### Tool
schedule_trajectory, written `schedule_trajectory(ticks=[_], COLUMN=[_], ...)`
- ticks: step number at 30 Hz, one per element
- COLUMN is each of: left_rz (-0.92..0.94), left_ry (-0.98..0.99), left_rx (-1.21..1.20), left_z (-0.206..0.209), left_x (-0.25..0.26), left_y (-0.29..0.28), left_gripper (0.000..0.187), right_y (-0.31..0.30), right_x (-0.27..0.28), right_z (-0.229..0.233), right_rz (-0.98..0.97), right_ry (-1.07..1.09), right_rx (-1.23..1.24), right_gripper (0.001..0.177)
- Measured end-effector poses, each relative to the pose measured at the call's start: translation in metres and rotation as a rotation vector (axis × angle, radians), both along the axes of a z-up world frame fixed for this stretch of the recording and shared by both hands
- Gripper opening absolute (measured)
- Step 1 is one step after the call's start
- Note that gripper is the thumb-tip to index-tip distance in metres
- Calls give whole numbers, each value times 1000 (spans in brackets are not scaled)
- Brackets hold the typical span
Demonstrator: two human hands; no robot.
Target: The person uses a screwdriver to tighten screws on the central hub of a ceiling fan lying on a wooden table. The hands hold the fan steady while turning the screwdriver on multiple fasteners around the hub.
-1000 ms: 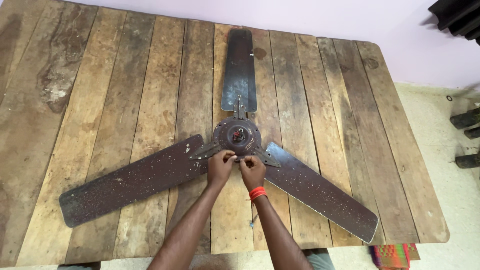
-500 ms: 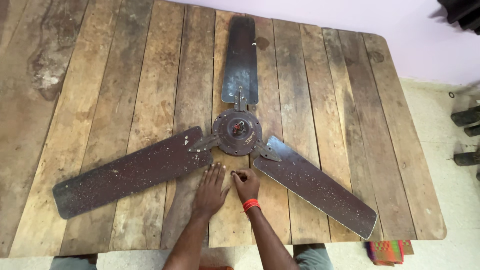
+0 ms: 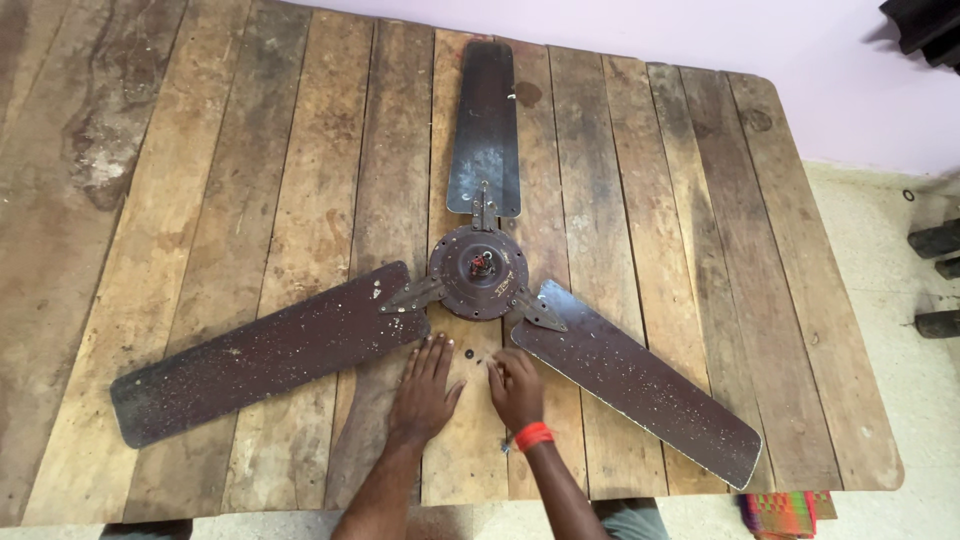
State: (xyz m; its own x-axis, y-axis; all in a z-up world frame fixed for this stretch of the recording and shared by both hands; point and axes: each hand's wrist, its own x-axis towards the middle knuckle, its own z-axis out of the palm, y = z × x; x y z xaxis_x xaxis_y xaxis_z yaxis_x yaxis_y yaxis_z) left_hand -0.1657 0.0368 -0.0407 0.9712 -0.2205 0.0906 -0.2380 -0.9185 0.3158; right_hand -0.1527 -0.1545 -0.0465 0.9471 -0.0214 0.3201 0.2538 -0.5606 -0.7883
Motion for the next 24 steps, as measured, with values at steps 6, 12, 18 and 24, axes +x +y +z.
schedule_trajectory(ticks=[6,12,18,24], left_rz=[-104,-10,100,142], left_ry=[-211,-149,61,255], left_rx=[-70,-78,11,188], left_z=[13,55,84,91], left_x=[19,85,100,84], left_y=[-6,-19,-11,22], left_gripper=[78,88,94,98], right_y=[-43,-71,-70,-65], right_x=[-52,-56,-48,-65], right_z=[22,4,-15,-34], right_rz=[370,676,519,83], right_ry=[-107,-154,-203,-187], right_rx=[-517,-636,-512,-414], right_gripper=[45,56,51,23])
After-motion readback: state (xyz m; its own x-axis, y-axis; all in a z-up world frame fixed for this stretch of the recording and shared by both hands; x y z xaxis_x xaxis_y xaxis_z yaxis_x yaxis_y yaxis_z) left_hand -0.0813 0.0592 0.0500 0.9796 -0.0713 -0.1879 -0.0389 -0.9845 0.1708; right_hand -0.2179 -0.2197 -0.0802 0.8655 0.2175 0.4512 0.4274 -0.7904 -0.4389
